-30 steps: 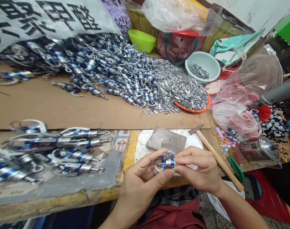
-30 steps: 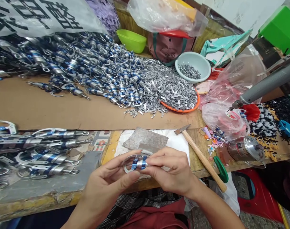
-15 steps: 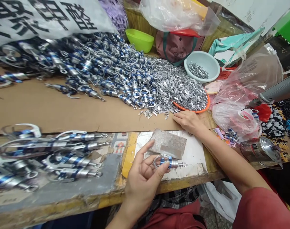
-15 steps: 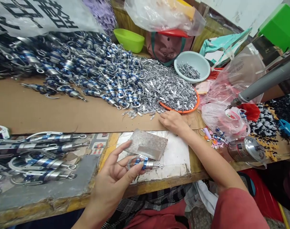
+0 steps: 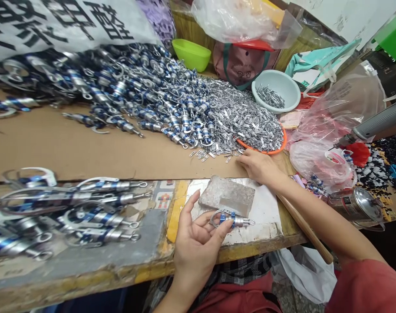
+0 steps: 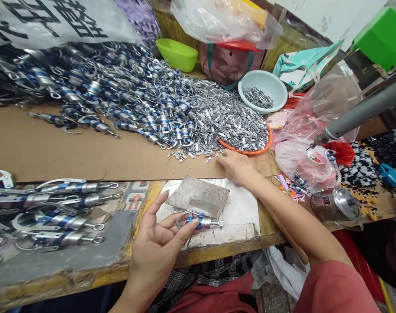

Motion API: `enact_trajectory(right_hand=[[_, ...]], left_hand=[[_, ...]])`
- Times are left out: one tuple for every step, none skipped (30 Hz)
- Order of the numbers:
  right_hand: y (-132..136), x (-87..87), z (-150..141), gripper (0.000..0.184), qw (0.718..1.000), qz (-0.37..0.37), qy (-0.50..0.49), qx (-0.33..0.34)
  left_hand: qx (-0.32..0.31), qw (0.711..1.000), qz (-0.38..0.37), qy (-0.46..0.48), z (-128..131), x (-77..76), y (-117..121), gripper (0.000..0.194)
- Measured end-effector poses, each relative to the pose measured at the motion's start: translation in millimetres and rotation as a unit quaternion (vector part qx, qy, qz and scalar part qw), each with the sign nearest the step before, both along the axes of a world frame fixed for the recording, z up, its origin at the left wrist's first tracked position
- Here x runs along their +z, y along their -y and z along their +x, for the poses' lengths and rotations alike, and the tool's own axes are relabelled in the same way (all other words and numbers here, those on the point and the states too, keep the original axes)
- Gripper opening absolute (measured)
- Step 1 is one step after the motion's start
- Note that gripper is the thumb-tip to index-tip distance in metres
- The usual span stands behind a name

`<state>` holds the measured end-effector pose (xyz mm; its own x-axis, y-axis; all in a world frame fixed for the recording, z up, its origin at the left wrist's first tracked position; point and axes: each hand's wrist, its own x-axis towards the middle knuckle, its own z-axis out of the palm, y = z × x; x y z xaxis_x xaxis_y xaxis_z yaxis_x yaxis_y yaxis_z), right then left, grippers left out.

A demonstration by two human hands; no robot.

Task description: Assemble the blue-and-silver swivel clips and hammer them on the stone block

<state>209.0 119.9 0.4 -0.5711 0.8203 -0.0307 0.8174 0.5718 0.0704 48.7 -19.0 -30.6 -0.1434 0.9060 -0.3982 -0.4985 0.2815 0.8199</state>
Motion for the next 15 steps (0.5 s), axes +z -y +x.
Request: enact_trajectory(right_hand=[[8.5, 1.0, -0.5, 0.022, 0.998, 0.007, -0.060, -0.002], [19.3, 2.8, -1.6, 0.019, 0.990, 0.009, -0.139, 0.002], [32.0, 5.4, -3.2, 0.017, 0.975, 0.006, -0.224, 0.010], [45.8, 8.2, -5.2, 0.014, 0.954, 0.003, -0.301, 0.020], [59.8, 11.0, -7.3, 0.012, 0.936, -0.003, -0.350, 0.030], [73.1, 13.3, -9.5, 0.011, 0.930, -0.007, -0.365, 0.036], [84.8, 14.8, -11.6, 0.010, 0.933, -0.012, -0.358, 0.037], [94.4, 15.3, -13.4, 0.011, 0.939, -0.016, -0.342, 0.035], [101.6, 15.1, -14.9, 0.012, 0.945, -0.020, -0.325, 0.030], [106.5, 14.4, -16.1, 0.013, 0.948, -0.026, -0.315, 0.024], [109.4, 13.7, -17.1, 0.014, 0.948, -0.035, -0.316, 0.019], [110.9, 13.3, -18.0, 0.014, 0.943, -0.042, -0.330, 0.016], [111.4, 13.5, -18.7, 0.015, 0.934, -0.054, -0.352, 0.015], [111.7, 14.1, -19.4, 0.015, 0.923, -0.070, -0.379, 0.015], [111.9, 15.2, -20.2, 0.016, 0.908, -0.091, -0.409, 0.013]], left_hand=[[0.003, 1.000, -0.001, 0.002, 0.3, -0.1, 0.4, 0.091], [0.006, 1.000, -0.004, 0.005, 0.9, 0.3, 0.9, 0.091], [0.011, 1.000, -0.007, 0.009, 1.8, 0.9, 1.4, 0.092], [0.020, 1.000, -0.008, 0.015, 3.0, 1.8, 2.0, 0.092], [0.031, 0.999, -0.008, 0.022, 4.4, 2.8, 2.5, 0.092], [0.043, 0.999, -0.008, 0.029, 5.9, 3.9, 3.1, 0.092], [0.054, 0.998, -0.008, 0.035, 7.4, 5.1, 3.7, 0.091], [0.061, 0.997, -0.009, 0.040, 8.6, 6.2, 4.5, 0.090], [0.064, 0.997, -0.009, 0.042, 9.6, 7.3, 5.5, 0.090], [0.061, 0.997, -0.006, 0.040, 10.1, 8.2, 6.7, 0.089], [0.061, 0.998, 0.003, 0.030, 10.1, 8.9, 8.2, 0.087], [0.064, 0.998, 0.022, 0.013, 9.6, 9.5, 9.9, 0.084], [0.068, 0.996, 0.050, -0.009, 8.7, 10.0, 11.7, 0.081], [0.068, 0.994, 0.080, -0.035, 7.6, 10.5, 13.5, 0.077], [0.066, 0.990, 0.109, -0.060, 6.4, 10.9, 15.1, 0.073]])
